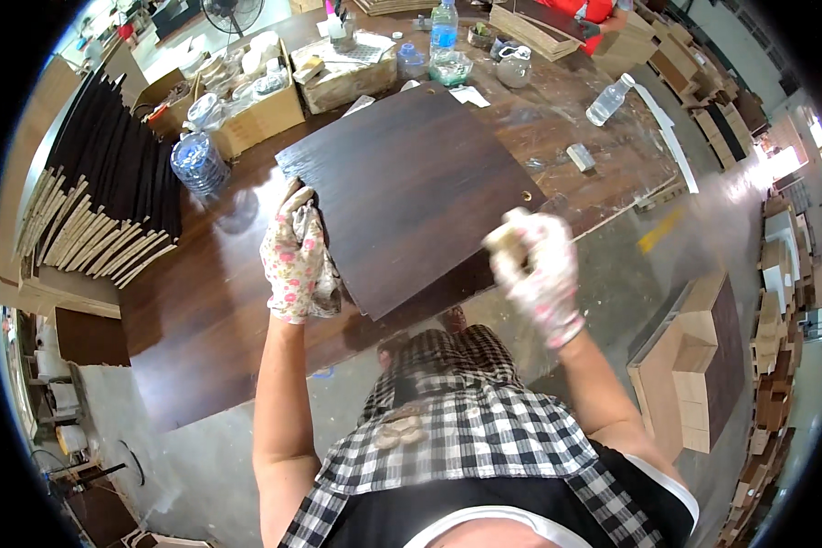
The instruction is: The person wipes a series of dark wooden panels one at a time using a cloth and a small applicator block, then stacks them on a pile to the side.
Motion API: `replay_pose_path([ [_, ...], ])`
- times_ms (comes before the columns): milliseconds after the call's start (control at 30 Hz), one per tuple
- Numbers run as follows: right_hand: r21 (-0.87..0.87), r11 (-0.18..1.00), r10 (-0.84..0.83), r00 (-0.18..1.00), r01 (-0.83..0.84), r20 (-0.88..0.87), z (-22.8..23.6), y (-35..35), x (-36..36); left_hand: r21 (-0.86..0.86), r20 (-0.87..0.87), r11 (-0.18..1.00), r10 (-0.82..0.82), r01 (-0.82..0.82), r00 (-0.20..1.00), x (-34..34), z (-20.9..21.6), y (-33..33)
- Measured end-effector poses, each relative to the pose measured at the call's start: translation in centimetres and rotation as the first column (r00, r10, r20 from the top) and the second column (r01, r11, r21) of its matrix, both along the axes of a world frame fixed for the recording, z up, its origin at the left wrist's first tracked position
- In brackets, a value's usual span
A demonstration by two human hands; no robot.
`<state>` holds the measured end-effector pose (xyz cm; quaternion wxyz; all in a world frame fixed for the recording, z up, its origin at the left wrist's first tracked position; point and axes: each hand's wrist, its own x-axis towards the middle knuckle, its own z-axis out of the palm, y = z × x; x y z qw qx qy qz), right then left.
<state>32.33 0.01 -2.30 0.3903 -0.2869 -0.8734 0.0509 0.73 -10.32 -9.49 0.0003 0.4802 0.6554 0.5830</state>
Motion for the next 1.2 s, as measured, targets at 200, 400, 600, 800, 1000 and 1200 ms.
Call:
replay_pose_path([
  [200, -0.013, 0.97, 0.244, 0.97, -0.244, 0.01, 2.0, 0.3, -0.3, -0.052, 0.089, 0.998, 0.023, -0.018, 0.996, 0.4, 0.2, 0.0],
  [400, -0.057, 0.985, 0.169, 0.981, -0.164, 0.098, 0.6, 5.4, 2.9, -0.055, 0.038, 0.998, 0.012, -0.01, 0.999, 0.1, 0.4, 0.2],
  [600, -0.293, 0.954, 0.05, 0.998, -0.057, -0.031, 1.5, 13.0, 6.1, -0.058, 0.243, 0.995, 0.092, -0.08, 0.966, 1.3, 1.0, -0.7],
  [800, -0.32, 0.371, 0.924, 0.379, -0.872, 0.037, 5.3, 5.0, -8.7, 0.023, 0.473, 0.93, 0.313, -0.367, 0.824, 0.3, 0.6, -6.4],
  [1000, -0.206, 0.082, 0.926, -0.002, -0.975, 0.378, 4.0, 0.2, -16.2, -0.058, 0.567, 0.825, 0.491, -0.562, 0.662, 2.6, -0.4, -14.4],
  [1200, -0.055, 0.238, 0.863, 0.185, -0.97, 0.47, 3.3, 7.8, -27.4, -0.161, 0.53, 0.782, 0.583, -0.602, 0.616, 5.0, -1.7, -18.0],
])
